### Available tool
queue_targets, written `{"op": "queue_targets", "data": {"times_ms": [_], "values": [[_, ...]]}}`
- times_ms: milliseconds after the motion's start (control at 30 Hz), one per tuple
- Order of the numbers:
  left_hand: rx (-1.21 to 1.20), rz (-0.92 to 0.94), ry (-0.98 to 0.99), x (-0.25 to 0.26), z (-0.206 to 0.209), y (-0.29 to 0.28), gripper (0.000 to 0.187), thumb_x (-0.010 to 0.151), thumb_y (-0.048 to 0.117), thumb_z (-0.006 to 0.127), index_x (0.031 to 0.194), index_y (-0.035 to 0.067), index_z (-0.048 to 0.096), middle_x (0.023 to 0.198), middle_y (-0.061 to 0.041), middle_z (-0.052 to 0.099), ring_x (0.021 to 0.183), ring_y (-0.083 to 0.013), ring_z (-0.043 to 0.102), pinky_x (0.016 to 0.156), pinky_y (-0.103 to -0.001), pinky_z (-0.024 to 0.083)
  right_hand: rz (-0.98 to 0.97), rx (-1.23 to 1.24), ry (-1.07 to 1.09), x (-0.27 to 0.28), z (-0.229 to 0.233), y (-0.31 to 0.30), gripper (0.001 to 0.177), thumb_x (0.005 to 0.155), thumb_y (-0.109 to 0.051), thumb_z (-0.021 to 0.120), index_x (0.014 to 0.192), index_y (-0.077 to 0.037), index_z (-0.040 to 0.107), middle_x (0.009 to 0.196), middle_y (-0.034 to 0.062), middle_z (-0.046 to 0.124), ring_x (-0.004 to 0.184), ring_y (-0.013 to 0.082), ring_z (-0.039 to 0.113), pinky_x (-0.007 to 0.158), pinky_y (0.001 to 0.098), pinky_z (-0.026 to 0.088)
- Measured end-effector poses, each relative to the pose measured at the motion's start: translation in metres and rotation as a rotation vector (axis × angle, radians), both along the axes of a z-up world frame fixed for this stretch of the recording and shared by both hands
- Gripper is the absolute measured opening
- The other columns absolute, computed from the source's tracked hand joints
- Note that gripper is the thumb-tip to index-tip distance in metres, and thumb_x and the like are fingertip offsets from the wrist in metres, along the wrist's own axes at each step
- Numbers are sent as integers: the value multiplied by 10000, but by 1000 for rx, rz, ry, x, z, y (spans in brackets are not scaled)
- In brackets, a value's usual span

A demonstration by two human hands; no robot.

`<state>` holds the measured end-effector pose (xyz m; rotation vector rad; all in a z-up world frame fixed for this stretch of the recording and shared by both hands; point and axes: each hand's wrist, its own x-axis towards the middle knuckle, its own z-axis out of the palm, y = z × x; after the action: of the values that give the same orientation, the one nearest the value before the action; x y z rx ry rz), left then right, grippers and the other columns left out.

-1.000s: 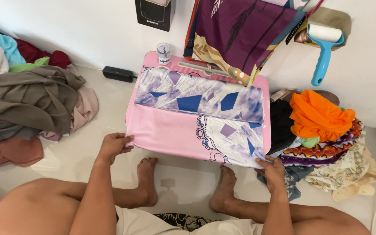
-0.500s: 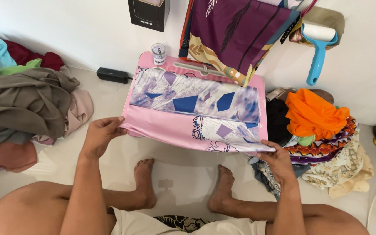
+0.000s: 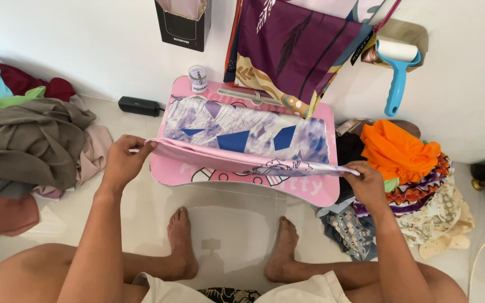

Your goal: A person sits on the floor and uses a small pink table to fold a blue and white patterned garment, occasionally using a lint roller to clean it.

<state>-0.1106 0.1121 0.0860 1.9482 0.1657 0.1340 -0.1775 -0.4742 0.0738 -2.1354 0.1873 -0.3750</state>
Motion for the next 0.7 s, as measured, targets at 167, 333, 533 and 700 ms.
{"op": "queue_targets", "data": {"times_ms": [167,333,533,700], "values": [[-157,22,-66,2,5,-7,125,987,138,753,1027,20,757,1106,-147,718,1043,-271,723,958,-385,561,-7,123,-4,2,27,25,79,914,4,734,978,-32,761,1120,109,724,1024,177,645,973,350,497],[-171,16,-103,6,-22,-1,103,1034,145,739,1036,43,752,930,-110,733,934,-166,717,905,-332,554,-111,225,7,7,-11,-2,80,978,-86,736,1052,-103,760,933,6,700,896,83,611,929,293,510],[-187,44,-137,-18,-53,2,114,1032,101,714,959,15,730,747,-86,625,736,-133,567,742,-316,501,-121,179,107,-34,4,20,89,960,-87,755,1041,-97,788,816,63,709,812,121,617,861,344,513],[-118,51,-36,-32,-76,7,145,956,109,732,816,68,728,628,-59,604,613,-130,546,655,-301,470,-82,219,283,-65,-3,8,103,913,-50,775,995,8,794,791,224,749,731,287,670,815,464,512]]}}
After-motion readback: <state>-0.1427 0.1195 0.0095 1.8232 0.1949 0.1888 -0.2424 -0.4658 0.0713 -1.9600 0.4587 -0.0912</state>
